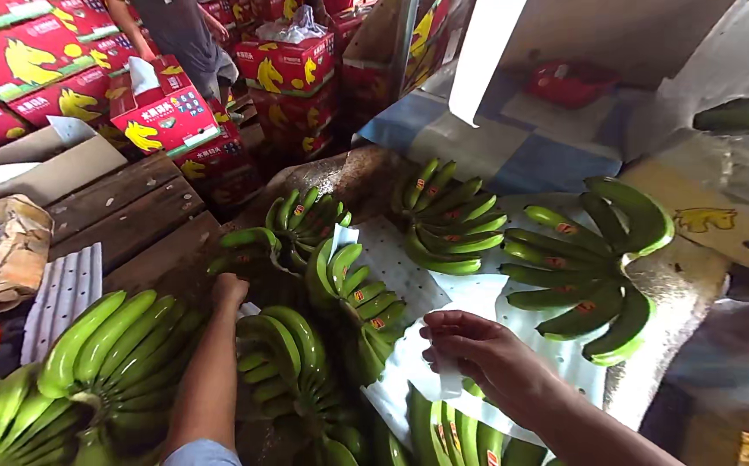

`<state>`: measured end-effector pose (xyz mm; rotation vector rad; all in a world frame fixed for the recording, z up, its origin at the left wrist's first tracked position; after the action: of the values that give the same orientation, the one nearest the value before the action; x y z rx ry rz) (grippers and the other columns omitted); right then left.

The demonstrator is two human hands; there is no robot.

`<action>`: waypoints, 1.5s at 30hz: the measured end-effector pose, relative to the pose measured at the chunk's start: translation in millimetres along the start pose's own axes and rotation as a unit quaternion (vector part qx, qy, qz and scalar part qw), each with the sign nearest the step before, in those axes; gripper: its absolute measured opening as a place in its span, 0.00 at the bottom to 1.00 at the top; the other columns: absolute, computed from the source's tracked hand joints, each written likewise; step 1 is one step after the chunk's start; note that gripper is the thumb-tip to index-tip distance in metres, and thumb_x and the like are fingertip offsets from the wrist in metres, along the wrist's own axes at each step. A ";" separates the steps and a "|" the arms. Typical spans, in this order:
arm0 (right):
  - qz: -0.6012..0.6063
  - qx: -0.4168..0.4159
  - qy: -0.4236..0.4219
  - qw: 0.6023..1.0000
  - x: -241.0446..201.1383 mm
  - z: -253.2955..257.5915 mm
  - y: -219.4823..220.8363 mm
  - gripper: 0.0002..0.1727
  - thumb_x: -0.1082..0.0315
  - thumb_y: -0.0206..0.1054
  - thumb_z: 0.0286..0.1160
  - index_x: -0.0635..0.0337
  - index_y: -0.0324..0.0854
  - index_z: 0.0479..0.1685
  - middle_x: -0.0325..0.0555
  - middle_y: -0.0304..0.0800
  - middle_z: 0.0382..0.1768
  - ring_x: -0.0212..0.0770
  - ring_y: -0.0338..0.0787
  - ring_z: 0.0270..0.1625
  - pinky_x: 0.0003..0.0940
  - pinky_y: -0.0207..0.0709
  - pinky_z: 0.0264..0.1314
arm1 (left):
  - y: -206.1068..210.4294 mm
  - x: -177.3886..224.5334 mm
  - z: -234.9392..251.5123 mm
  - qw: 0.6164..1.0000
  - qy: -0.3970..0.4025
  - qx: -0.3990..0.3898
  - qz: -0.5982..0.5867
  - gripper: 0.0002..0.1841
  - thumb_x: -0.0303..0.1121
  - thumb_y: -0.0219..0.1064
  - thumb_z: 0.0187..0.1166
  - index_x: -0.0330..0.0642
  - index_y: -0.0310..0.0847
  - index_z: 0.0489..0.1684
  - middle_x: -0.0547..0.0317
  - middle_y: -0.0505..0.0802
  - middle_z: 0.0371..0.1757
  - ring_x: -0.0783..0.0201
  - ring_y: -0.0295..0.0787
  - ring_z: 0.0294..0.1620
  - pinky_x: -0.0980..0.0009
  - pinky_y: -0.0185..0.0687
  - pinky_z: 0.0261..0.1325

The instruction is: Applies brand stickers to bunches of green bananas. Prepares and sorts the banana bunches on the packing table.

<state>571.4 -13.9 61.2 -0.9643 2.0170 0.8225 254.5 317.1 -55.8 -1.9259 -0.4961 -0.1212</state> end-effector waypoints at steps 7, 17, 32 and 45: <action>-0.066 -0.041 -0.031 0.997 -4.5 -8.2 12.6 0.23 0.84 0.65 0.74 0.64 0.79 0.69 0.49 0.93 0.51 0.41 0.96 0.42 0.34 0.92 0.44 | -50.0 91.4 -77.0 0.963 0.271 0.011 0.005 0.14 0.30 0.74 0.77 0.31 0.88 0.55 0.35 0.91 0.58 0.38 0.87 0.63 0.38 0.76 0.69; -0.197 -0.101 -0.179 0.959 -10.4 -25.5 24.2 0.35 0.86 0.64 0.62 0.67 0.73 0.79 0.41 0.92 0.58 0.24 0.90 0.57 0.22 0.83 0.62 | 4.8 159.0 -353.1 0.637 0.747 0.185 -0.052 0.05 0.34 0.70 0.75 0.51 0.91 0.31 0.64 0.96 0.40 0.63 0.93 0.47 0.54 0.77 0.71; 0.134 0.092 -0.049 0.985 -6.1 -12.2 -33.0 0.13 0.81 0.58 0.82 0.65 0.79 0.60 0.47 0.93 0.47 0.35 0.93 0.38 0.27 0.88 0.38 | -36.9 91.7 -120.5 0.931 0.247 -0.039 -0.266 0.20 0.27 0.71 0.80 0.27 0.74 0.65 0.42 0.89 0.48 0.60 0.89 0.38 0.63 0.87 0.44; 0.049 0.032 -0.036 0.998 10.1 -3.1 -39.9 0.15 0.83 0.57 0.76 0.64 0.85 0.55 0.44 0.94 0.45 0.32 0.92 0.38 0.23 0.86 0.39 | 30.4 -13.1 -39.7 0.983 -0.051 -0.091 -0.152 0.27 0.30 0.72 0.79 0.26 0.74 0.74 0.31 0.83 0.72 0.42 0.80 0.73 0.45 0.74 0.74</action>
<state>598.9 -40.3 45.5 -0.7943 2.0288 0.8277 260.3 267.8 -70.1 -2.0283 -0.8731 -0.2754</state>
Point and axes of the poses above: each hand's wrist, its own z-axis towards the middle knuckle, its own y-axis out of the palm, x = y × z, the point moved 8 cm from there along z, towards the middle knuckle
